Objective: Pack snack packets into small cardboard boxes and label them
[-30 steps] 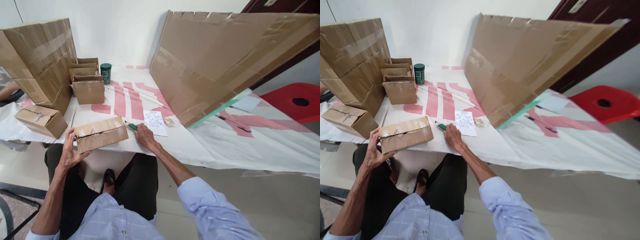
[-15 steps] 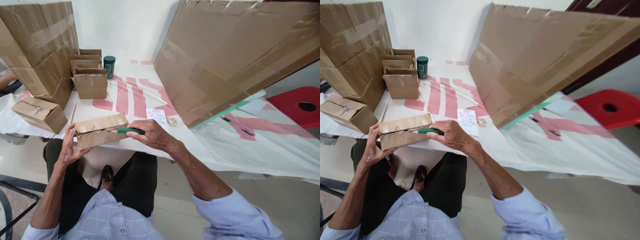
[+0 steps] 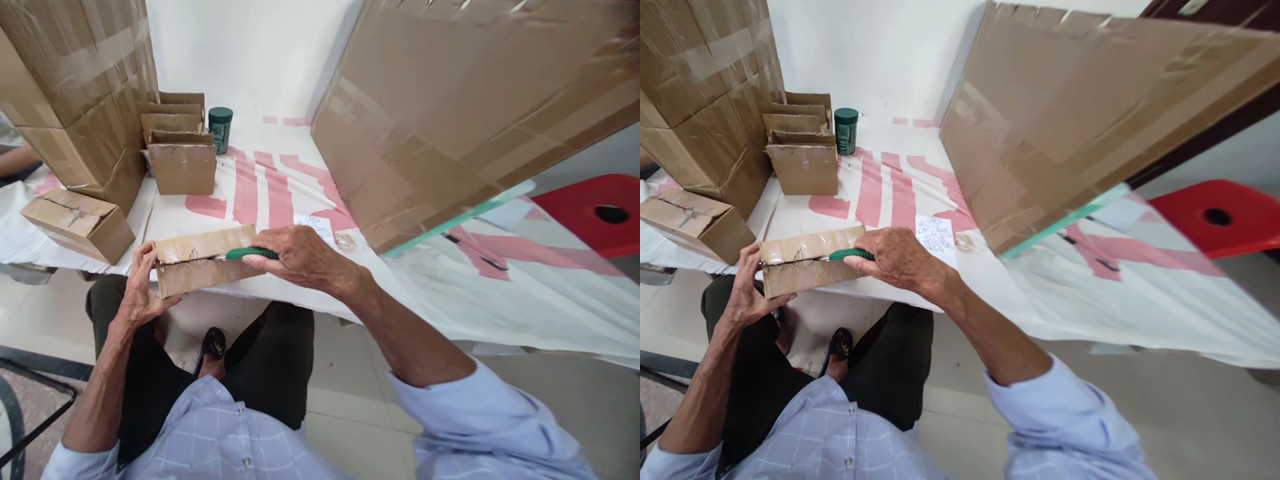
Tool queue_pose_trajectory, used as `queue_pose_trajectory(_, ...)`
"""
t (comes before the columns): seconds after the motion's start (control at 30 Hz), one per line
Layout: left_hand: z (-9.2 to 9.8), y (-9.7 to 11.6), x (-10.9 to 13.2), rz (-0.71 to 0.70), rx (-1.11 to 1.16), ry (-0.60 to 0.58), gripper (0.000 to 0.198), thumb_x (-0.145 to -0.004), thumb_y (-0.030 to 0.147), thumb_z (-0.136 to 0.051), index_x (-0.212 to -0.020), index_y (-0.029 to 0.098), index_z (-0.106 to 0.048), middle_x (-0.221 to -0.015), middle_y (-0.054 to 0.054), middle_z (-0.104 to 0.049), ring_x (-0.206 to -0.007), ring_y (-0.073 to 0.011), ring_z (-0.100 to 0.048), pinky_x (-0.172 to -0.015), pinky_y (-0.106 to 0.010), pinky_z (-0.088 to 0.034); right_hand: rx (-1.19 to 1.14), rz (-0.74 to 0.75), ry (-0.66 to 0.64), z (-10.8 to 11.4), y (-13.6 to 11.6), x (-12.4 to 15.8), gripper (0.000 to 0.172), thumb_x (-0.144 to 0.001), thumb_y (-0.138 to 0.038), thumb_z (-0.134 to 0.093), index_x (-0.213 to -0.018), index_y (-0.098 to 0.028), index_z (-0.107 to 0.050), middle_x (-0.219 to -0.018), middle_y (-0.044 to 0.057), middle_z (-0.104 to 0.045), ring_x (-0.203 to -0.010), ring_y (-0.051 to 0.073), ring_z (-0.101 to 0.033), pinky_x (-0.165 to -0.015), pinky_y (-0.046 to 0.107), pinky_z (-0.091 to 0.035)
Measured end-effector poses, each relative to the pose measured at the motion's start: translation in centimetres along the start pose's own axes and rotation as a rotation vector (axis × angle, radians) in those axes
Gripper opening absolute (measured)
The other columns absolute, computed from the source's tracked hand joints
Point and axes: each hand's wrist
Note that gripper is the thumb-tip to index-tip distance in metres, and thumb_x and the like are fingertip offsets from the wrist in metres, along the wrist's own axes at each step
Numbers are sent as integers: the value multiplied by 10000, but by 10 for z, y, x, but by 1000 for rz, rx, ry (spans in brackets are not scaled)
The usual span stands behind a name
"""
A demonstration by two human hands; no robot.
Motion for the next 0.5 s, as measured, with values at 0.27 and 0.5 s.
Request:
queue_pose_trajectory(0.27, 0, 0, -3, -9, -17, 28, 807, -796, 588, -890, -1438, 240, -547, -1399, -172, -543, -1345, -363, -554, -1071, -515, -575, 266, -190, -19, 9, 17, 14, 487, -1091, -555, -515, -860, -193, -746, -823, 111, -748, -741, 228, -641, -644, 347, -325)
queue_pose_trajectory(0.5, 1, -10, -3, 72, 30, 9, 972, -772, 583, -900, -1584, 275, -462, -1489, -162, -471, -1419, -383, -518, -1108, -545, -568, 52, -477, 183, -37, 75, 37, 334, -1033, -480, -576, -939, -208, -746, -910, 97, -785, -807, 247, -676, -668, 337, -388)
Point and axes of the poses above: each hand's wrist, its own x-axis away from the middle knuckle, its own z-axis out of the back of the hand, y = z × x
